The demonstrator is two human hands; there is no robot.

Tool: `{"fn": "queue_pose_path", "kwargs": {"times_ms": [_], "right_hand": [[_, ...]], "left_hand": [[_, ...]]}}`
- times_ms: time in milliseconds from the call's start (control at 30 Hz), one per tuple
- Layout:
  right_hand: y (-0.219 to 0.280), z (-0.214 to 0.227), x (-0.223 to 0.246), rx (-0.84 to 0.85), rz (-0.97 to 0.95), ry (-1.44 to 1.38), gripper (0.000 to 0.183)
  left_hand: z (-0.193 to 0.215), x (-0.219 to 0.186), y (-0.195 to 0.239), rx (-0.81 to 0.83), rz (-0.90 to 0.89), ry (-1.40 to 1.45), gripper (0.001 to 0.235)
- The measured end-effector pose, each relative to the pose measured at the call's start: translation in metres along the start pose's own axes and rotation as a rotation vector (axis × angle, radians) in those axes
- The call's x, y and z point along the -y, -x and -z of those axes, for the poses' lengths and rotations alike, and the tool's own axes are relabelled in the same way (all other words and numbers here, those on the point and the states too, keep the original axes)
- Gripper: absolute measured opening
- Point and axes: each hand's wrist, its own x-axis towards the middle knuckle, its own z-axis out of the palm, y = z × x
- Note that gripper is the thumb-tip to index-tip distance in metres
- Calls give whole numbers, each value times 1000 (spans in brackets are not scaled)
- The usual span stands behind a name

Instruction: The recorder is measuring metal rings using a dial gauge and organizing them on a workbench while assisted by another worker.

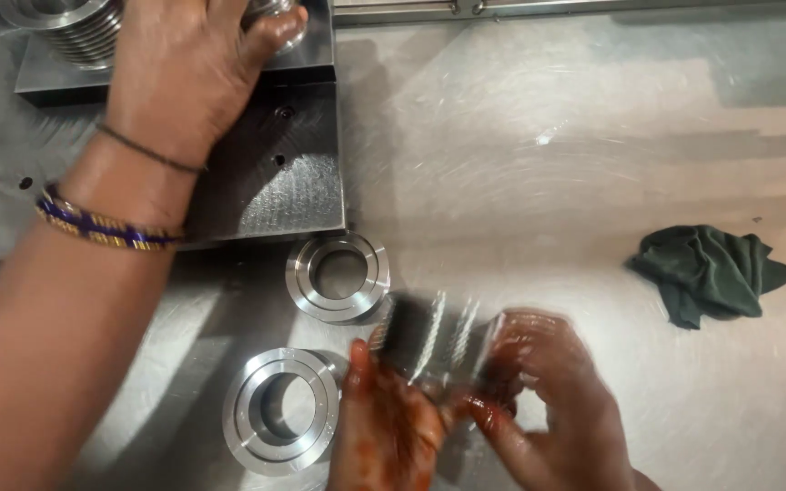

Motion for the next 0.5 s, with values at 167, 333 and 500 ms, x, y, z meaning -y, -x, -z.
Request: {"fn": "queue_pose_path", "kwargs": {"times_ms": [167,333,500], "right_hand": [[-3,31,-37,243,677,465,47],[-12,13,-13,103,579,660,55],[-8,9,-16,87,680,740,20]], "left_hand": [[-7,8,5,-365,-290,-387,16],[-11,14,-2,-180,-158,-8,16],[15,-120,86,-46,181,301,32]]}}
